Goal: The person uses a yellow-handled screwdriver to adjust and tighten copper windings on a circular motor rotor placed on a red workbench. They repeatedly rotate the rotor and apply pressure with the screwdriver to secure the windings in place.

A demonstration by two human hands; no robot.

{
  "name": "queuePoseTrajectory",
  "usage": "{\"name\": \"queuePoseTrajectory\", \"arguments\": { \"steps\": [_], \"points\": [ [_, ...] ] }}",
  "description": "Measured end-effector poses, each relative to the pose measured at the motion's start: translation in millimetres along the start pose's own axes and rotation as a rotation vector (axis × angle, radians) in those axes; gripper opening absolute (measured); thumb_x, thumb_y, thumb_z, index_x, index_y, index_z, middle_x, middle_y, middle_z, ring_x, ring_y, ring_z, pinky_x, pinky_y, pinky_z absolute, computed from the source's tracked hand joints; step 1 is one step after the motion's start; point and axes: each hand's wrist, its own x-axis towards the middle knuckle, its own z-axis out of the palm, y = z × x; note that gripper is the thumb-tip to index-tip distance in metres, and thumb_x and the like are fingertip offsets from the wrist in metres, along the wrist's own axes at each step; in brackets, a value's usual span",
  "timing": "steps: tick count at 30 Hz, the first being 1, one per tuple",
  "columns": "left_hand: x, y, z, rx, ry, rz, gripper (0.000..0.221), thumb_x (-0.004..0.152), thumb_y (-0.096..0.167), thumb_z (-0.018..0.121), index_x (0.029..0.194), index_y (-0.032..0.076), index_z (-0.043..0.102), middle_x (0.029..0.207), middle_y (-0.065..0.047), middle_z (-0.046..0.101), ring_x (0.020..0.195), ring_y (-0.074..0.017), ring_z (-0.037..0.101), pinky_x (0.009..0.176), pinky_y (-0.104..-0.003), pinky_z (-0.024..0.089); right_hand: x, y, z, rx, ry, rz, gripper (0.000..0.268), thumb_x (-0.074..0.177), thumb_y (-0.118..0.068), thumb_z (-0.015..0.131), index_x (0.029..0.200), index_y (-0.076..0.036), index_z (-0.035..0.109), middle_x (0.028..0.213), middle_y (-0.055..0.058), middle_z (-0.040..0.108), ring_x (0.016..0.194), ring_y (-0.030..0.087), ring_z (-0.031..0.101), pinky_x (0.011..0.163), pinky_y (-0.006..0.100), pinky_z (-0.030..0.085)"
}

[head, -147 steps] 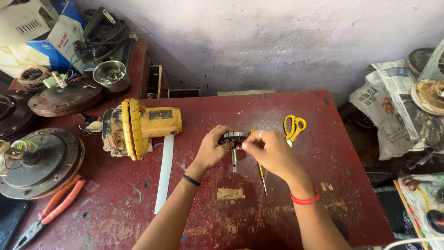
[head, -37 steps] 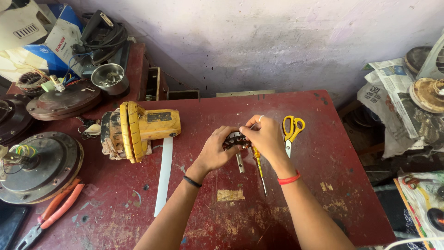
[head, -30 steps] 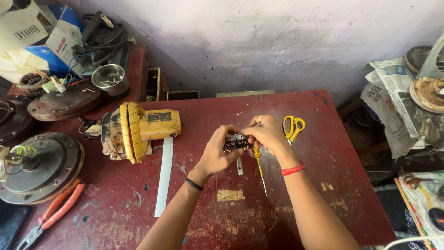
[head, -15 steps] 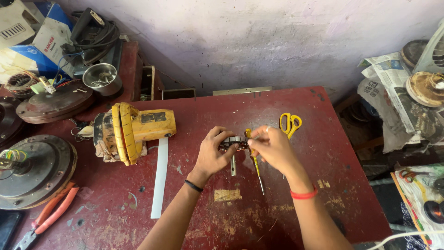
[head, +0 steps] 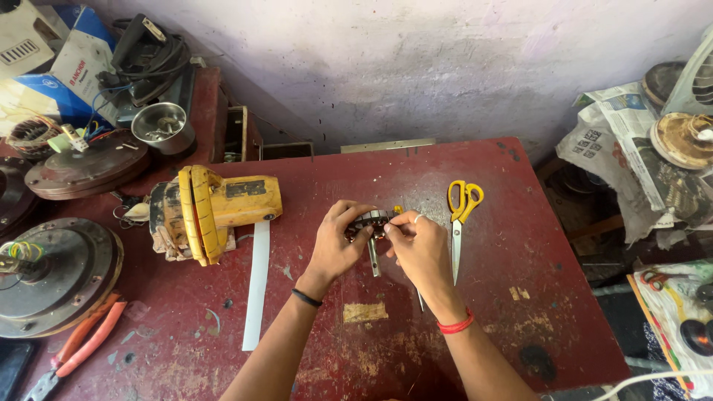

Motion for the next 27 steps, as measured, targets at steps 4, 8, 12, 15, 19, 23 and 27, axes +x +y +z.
{"name": "queuePoseTrajectory", "arguments": {
  "steps": [4, 8, 12, 15, 19, 23, 27],
  "points": [
    [2, -5, -4, 0.044, -0.005, 0.044, 0.035, 0.075, 0.010, 0.070, 0.110, 0.006, 0.072, 0.108, -0.012, 0.067, 0.104, -0.0310, 0.065, 0.089, -0.042, 0.054, 2, -2, 4, 0.047, 0.042, -0.028, 0.013, 0.091, -0.007, 0.069, 0.099, 0.002, 0.072, 0.078, 0.010, 0.078, 0.056, 0.013, 0.074, 0.041, 0.024, 0.053],
    [3, -7, -3, 0.012, -0.015, 0.014, 0.033, 0.075, 0.011, 0.069, 0.107, 0.004, 0.073, 0.104, -0.013, 0.069, 0.103, -0.0320, 0.065, 0.090, -0.042, 0.052, 6, 3, 10, 0.086, 0.024, -0.061, 0.014, 0.091, -0.006, 0.070, 0.101, 0.003, 0.074, 0.077, 0.011, 0.078, 0.056, 0.013, 0.074, 0.043, 0.024, 0.054],
    [4, -12, -2, -0.019, -0.023, -0.036, 0.032, 0.074, 0.011, 0.067, 0.105, 0.003, 0.073, 0.103, -0.013, 0.069, 0.102, -0.0308, 0.065, 0.089, -0.041, 0.052, 3, 13, 16, 0.062, -0.007, -0.086, 0.013, 0.091, -0.005, 0.069, 0.100, 0.002, 0.076, 0.076, 0.011, 0.078, 0.058, 0.013, 0.074, 0.045, 0.024, 0.054],
    [6, -17, -4, -0.042, -0.047, -0.099, 0.031, 0.076, 0.010, 0.065, 0.105, 0.001, 0.074, 0.104, -0.014, 0.069, 0.103, -0.0299, 0.065, 0.090, -0.040, 0.051, 2, 25, 22, 0.038, -0.027, -0.077, 0.013, 0.091, -0.003, 0.068, 0.101, 0.002, 0.074, 0.079, 0.011, 0.077, 0.058, 0.014, 0.074, 0.047, 0.023, 0.057],
    [9, -17, -4, -0.025, -0.080, -0.177, 0.028, 0.081, 0.017, 0.072, 0.103, 0.001, 0.074, 0.101, -0.013, 0.070, 0.098, -0.0275, 0.066, 0.086, -0.039, 0.052, 3, 38, 29, -0.134, -0.039, -0.118, 0.013, 0.093, -0.002, 0.066, 0.101, 0.003, 0.074, 0.077, 0.013, 0.077, 0.052, 0.016, 0.068, 0.042, 0.027, 0.049],
    [10, -15, -6, -0.127, -0.106, -0.268, 0.026, 0.083, 0.017, 0.075, 0.105, 0.003, 0.072, 0.101, -0.010, 0.070, 0.091, -0.0241, 0.069, 0.081, -0.037, 0.056, -2, 40, 34, -0.108, -0.118, -0.109, 0.012, 0.093, -0.003, 0.062, 0.098, 0.003, 0.072, 0.073, 0.012, 0.074, 0.048, 0.010, 0.068, 0.041, 0.026, 0.048],
    [6, -19, -5, -0.235, -0.086, -0.130, 0.031, 0.082, 0.007, 0.076, 0.112, 0.003, 0.074, 0.105, -0.010, 0.071, 0.095, -0.0227, 0.070, 0.085, -0.035, 0.057, -16, 34, 32, -0.349, -0.156, -0.161, 0.010, 0.093, -0.002, 0.064, 0.091, 0.001, 0.074, 0.066, 0.011, 0.072, 0.041, 0.017, 0.059, 0.036, 0.029, 0.040]
  ]
}}
